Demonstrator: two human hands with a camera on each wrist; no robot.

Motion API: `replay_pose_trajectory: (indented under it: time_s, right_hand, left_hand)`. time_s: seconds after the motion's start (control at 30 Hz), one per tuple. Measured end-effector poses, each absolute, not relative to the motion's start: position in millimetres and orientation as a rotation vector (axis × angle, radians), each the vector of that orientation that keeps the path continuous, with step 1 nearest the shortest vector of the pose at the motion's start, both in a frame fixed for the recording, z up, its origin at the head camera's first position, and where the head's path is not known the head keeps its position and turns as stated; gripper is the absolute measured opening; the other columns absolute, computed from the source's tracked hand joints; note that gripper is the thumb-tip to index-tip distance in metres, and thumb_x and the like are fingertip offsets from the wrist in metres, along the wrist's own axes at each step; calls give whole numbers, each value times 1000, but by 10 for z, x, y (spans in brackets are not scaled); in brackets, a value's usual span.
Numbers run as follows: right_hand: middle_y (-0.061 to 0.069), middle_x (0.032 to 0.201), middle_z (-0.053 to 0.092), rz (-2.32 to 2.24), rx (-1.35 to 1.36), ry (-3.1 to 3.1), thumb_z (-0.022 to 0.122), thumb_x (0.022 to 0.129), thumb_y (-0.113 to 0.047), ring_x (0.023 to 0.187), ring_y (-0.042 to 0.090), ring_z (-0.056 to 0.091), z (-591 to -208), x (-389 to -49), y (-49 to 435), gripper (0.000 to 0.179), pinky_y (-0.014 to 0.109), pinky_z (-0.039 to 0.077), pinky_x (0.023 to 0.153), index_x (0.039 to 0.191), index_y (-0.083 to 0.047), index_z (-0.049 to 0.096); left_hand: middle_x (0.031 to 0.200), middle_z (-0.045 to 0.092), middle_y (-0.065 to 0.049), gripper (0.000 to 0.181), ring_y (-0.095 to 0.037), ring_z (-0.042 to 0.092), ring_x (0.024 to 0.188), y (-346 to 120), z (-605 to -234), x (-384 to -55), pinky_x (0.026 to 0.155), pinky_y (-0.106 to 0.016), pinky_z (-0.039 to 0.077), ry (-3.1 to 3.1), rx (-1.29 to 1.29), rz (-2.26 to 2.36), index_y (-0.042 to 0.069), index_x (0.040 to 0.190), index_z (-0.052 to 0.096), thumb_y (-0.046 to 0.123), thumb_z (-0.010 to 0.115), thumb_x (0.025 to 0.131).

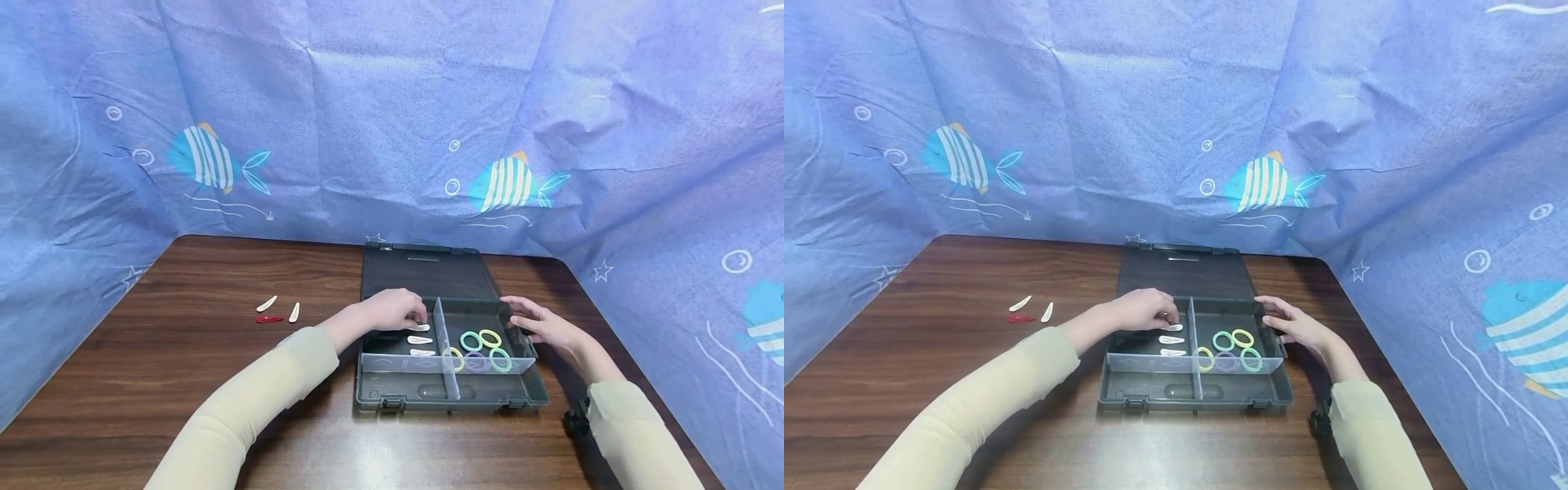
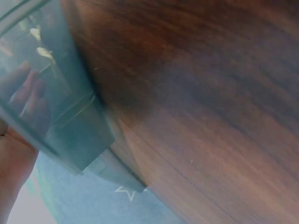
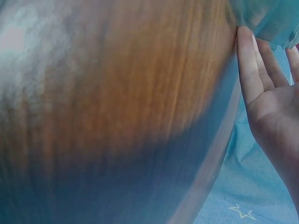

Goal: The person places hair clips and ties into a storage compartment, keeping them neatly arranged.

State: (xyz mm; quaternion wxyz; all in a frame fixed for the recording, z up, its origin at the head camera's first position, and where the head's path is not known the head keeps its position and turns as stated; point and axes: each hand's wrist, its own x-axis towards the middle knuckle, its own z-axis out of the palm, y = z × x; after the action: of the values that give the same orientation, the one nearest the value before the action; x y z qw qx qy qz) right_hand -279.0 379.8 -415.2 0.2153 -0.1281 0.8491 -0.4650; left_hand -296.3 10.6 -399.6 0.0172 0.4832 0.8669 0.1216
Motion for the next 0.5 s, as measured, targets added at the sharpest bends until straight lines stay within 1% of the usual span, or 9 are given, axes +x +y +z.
replay_pose_trajectory:
  time_s: [0.1,0.23,0.33,0.5]
  right_hand:
    - [24,147,27,-1289,-355,2356,46,100,-28,115,21,50,-4148,-2779,3794,54,47,46,88,148,-16,25]
    - [24,145,29,-1280,-355,2366,45,100,-28,116,23,49,-4147,-2773,3797,53,48,46,89,148,-17,25]
    - [23,144,31,-1277,-356,2371,45,100,-28,116,23,50,-4150,-2772,3802,52,50,46,89,148,-17,26]
    - [24,145,29,-1284,-362,2361,45,100,-28,114,21,51,-4161,-2768,3800,53,49,46,89,148,-17,25]
  left_hand:
    - [96,67,7,13,-4,60,85,65,-3950,-2937,79,-24,49,2696,1476,425,19,99,71,17,67,87]
    - [96,68,8,13,-3,61,82,-4,-3881,-2893,77,-21,48,2722,1442,473,19,98,72,16,67,86]
    - [93,67,8,11,-3,60,80,-62,-3830,-2853,74,-22,48,2743,1410,514,18,97,72,17,67,86]
    - [89,66,7,11,-4,60,78,-161,-3761,-2780,73,-23,48,2753,1384,577,14,96,72,17,66,87]
